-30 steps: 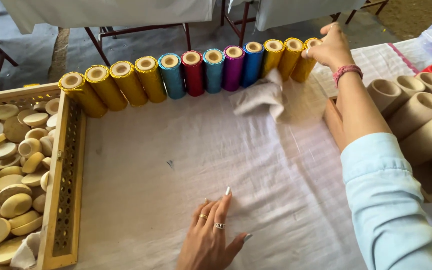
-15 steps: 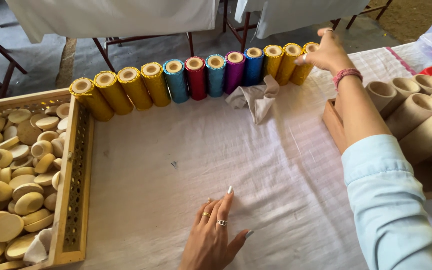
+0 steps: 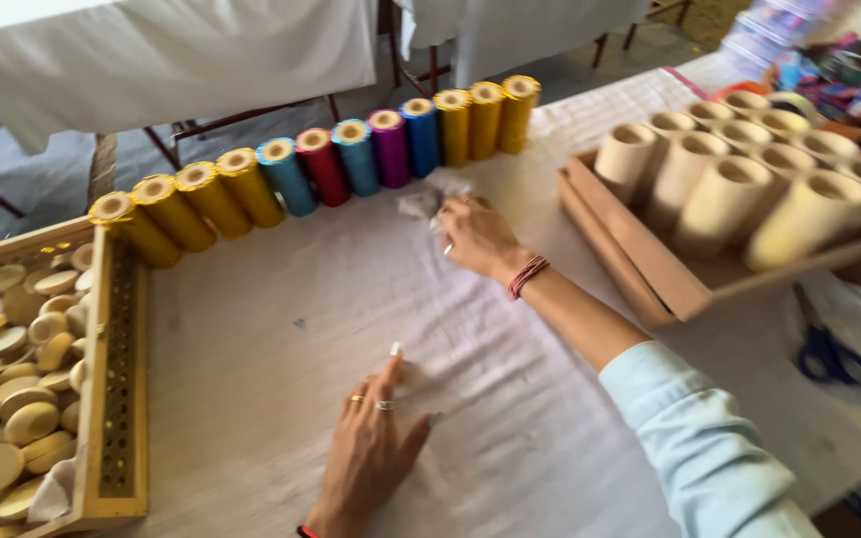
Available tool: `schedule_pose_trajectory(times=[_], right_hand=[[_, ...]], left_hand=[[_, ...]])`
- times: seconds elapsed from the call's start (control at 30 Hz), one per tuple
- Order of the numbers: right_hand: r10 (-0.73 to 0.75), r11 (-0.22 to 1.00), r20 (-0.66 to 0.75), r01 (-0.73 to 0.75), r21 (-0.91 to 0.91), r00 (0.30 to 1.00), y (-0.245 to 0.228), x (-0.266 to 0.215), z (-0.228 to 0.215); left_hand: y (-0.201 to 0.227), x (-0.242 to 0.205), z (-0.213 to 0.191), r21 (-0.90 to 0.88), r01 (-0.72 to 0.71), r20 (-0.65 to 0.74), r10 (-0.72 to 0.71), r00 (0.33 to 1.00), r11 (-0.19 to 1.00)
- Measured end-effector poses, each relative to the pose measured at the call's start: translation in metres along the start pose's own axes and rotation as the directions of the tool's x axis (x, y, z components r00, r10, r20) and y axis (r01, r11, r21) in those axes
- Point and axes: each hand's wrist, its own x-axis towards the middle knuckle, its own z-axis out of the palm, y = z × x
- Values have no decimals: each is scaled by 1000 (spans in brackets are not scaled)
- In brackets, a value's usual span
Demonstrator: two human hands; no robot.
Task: Cleaning and organizing colorful cylindrical objects and small circular wooden pieces into boxes.
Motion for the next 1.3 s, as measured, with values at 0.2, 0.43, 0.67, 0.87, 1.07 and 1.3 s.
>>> schedule_pose_trajectory(times=[0.2,0.43,0.67,0.87,1.07,1.3], right_hand=[[-190,974,14,187,126,982,-53,-46,-168],[-17,976,-263,-41,-214,965,2,-134,-324],[75,971,-199,-117,-208,977,35,-156,-287],[-17,953,-228,-54,-299,973,33,-140,-284],[-85,970,-326,3,-244,942,59,-151,-286],[-106,990,-406,58,-129,907,78,-169,-305]], left_hand=[[9,0,-4,48,13,-25,-12,1000,999],[15,4,9,160,-58,-101,75,992,985],[84,60,57,135,-128,-33,133,990,983],[113,122,143,-199,-86,-172,52,984,976],[127,175,219,-690,134,-162,-333,929,711],[165,167,254,-584,61,-278,-270,922,810]])
